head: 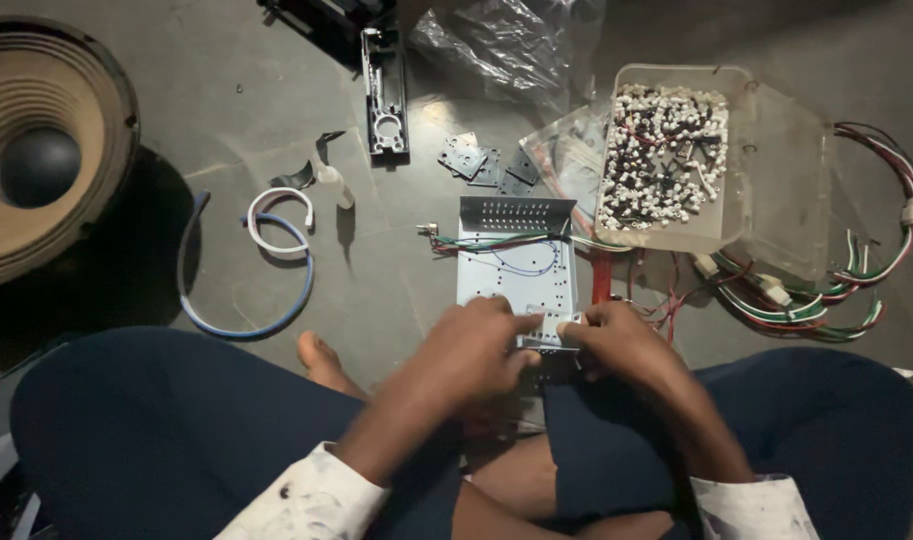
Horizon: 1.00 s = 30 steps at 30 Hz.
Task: The person sits on the floor and assembles an electronic device by inserting small components into a metal casing. They pick components from a plastic container and place them into the casing, occasionally adjusting the casing and wires.
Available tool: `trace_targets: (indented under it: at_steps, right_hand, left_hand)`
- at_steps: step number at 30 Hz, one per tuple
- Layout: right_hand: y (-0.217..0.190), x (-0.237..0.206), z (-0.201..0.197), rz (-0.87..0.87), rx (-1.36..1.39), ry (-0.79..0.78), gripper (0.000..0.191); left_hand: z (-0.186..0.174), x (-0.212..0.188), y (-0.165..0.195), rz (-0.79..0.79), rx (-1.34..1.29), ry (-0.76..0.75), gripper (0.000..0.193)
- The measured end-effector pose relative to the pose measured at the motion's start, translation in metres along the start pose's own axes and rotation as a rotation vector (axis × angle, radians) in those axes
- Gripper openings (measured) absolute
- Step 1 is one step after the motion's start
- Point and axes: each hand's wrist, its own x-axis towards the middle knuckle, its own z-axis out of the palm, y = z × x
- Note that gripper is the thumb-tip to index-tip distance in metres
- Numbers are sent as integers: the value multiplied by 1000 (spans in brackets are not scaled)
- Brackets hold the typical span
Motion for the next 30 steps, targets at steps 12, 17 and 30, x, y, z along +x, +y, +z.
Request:
trace_targets:
  at_steps: [12, 17, 30]
  right_hand:
    - [12, 10, 0, 20, 144, -68, 34]
    - [10, 6, -8, 10, 196, -46, 39]
    - [-10, -17, -12, -250, 109, -37, 41]
  left_hand:
    - [15, 17, -35, -743, -1012, 84, 63]
    - [0, 33, -25, -886, -1306, -100, 50]
    - [8, 38, -31, -604, -1085, 39, 41]
